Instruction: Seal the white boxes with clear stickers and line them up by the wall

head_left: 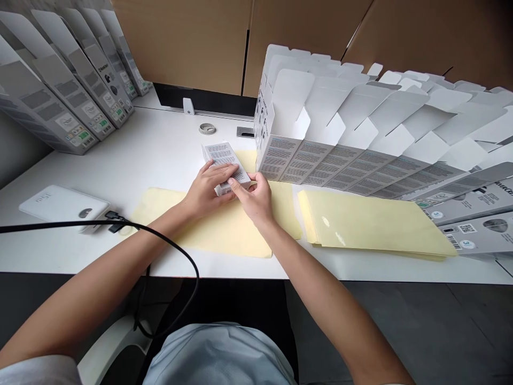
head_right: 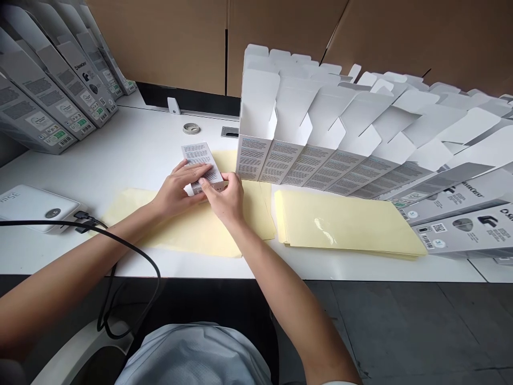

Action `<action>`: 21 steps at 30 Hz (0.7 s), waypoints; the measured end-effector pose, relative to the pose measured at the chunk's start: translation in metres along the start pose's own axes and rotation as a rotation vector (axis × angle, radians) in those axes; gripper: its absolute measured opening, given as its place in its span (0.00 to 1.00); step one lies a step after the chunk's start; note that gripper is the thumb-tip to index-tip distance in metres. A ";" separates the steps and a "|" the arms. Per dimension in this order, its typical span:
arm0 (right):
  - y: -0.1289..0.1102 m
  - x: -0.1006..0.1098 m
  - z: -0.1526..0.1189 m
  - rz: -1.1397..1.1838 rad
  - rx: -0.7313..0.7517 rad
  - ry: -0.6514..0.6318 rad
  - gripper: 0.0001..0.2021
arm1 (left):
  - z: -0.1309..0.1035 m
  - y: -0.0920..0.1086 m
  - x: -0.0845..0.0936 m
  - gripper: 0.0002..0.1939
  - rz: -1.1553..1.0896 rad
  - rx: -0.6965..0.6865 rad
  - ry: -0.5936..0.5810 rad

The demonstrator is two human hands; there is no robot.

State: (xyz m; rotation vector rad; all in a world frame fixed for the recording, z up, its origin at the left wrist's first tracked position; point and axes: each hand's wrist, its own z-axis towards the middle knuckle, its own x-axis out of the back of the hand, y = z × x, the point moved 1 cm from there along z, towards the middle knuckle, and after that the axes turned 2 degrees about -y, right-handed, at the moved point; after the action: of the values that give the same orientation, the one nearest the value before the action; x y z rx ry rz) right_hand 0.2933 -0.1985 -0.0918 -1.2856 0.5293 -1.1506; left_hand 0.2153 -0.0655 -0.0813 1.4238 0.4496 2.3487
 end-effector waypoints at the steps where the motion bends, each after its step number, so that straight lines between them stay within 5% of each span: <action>1: -0.001 0.001 -0.001 0.005 -0.012 -0.003 0.22 | 0.000 0.001 0.000 0.30 0.001 0.001 -0.002; 14: 0.005 0.008 0.001 0.047 -0.023 -0.033 0.16 | 0.000 -0.001 0.000 0.33 -0.019 -0.003 0.002; 21: 0.010 0.011 0.003 -0.140 0.176 -0.019 0.15 | -0.001 -0.001 0.001 0.34 -0.021 0.000 0.000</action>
State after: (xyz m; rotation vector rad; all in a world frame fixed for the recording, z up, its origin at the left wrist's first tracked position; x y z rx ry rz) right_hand 0.3036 -0.2085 -0.0969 -1.1946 0.3201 -1.2712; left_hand 0.2144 -0.0638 -0.0813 1.4124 0.4625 2.3325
